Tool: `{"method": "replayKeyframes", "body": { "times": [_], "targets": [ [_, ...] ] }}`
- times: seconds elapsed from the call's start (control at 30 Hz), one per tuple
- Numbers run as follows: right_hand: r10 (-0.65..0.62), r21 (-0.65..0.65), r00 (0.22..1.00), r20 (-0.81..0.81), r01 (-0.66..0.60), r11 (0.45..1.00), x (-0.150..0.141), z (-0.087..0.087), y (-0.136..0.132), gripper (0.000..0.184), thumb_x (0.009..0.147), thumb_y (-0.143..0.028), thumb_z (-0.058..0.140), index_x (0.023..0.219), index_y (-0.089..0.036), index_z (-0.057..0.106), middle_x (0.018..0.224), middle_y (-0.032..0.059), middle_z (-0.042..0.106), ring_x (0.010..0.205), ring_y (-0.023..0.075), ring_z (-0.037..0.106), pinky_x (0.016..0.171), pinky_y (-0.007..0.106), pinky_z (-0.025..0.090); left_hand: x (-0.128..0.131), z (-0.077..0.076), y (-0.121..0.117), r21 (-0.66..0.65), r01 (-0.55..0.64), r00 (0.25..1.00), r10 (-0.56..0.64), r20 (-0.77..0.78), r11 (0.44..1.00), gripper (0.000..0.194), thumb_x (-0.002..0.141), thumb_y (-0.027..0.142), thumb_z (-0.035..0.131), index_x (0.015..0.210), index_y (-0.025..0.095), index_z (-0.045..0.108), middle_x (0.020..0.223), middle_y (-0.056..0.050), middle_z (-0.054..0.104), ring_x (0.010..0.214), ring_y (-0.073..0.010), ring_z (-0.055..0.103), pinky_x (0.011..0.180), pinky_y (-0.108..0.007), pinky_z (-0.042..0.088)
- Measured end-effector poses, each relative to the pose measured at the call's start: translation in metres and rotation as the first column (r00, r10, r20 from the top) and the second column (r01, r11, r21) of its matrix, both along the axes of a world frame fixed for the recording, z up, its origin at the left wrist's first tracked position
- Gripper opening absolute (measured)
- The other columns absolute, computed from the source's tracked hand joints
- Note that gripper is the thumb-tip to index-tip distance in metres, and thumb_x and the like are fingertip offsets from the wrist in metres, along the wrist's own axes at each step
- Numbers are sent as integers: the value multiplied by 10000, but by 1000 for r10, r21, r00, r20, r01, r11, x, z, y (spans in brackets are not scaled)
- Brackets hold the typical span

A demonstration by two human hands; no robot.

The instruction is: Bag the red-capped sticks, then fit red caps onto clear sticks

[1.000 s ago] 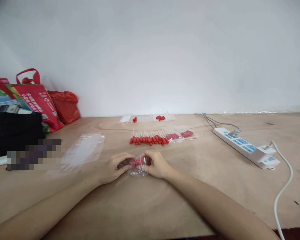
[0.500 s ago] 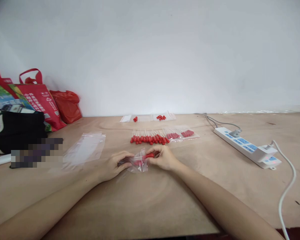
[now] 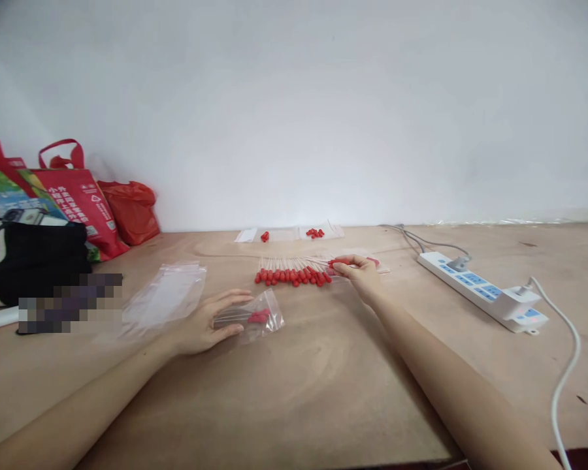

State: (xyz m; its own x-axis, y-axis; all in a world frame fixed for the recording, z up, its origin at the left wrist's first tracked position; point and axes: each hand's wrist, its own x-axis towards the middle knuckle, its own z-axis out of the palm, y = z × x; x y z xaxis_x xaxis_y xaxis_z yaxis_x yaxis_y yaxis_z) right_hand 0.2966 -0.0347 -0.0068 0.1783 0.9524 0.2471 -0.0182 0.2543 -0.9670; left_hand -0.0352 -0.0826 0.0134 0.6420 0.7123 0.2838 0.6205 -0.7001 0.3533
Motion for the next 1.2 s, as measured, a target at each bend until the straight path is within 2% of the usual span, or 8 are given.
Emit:
{"method": "replayKeyframes", "body": {
  "times": [0.07,0.13,0.23,0.37,0.5,0.73,0.93,1.2],
  "targets": [
    [-135,94,981,140,122,988,-10,-3,7,248,584,-348,677,736,-157,638,749,50,646,671,157,598,659,315,490,2,0,-3,-2,35,999,-35,8,999,385,800,280,511,1180,226,482,1241,-70,488,1131,-201,467,949,-377,396],
    [-256,223,919,298,194,955,-23,-5,14,220,625,-334,634,752,-156,650,766,57,621,645,147,574,642,311,486,5,-2,-6,1,56,998,-56,-1,998,349,812,255,490,1161,240,509,1242,-67,492,1120,-195,481,940,-377,407],
    [-357,403,814,458,168,900,-41,-9,24,160,671,-256,565,761,-165,661,752,44,560,645,136,544,643,299,477,8,-4,-8,-14,61,997,-62,-39,998,366,800,239,509,1165,259,511,1254,-64,487,1127,-197,478,942,-389,402],
    [-395,496,721,570,82,865,-58,-14,31,169,684,-172,511,773,-164,656,739,33,507,677,140,522,647,291,460,8,-6,-7,-71,59,996,-64,-68,996,378,807,253,502,1185,257,491,1270,-66,474,1147,-196,460,947,-394,394],
    [-383,468,690,614,72,881,-65,-16,32,170,674,-154,504,750,-160,655,719,29,496,657,137,514,635,281,447,7,-6,-6,-98,55,996,-61,-62,994,378,813,256,490,1191,251,484,1271,-67,474,1153,-194,455,950,-387,390],
    [-345,305,717,606,191,933,-63,-11,29,151,671,-247,548,707,-153,661,672,23,535,566,119,513,606,267,437,9,-4,-7,-141,36,997,-44,-56,989,377,810,268,491,1187,239,490,1273,-72,472,1149,-203,457,958,-402,375],
    [-292,313,702,649,104,944,-63,-12,28,187,681,-286,561,761,-159,672,708,43,580,594,124,534,608,252,438,9,-2,-8,-199,4,995,-23,-93,980,397,821,312,469,1213,247,463,1303,-54,438,1179,-191,422,993,-370,337],
    [-341,275,731,592,214,937,-69,-11,32,191,700,-266,504,770,-148,638,693,39,617,581,129,545,587,251,425,9,-3,-7,-218,-21,997,3,-80,976,397,817,313,469,1211,259,466,1305,-51,435,1175,-209,425,989,-389,334]
  ]
}}
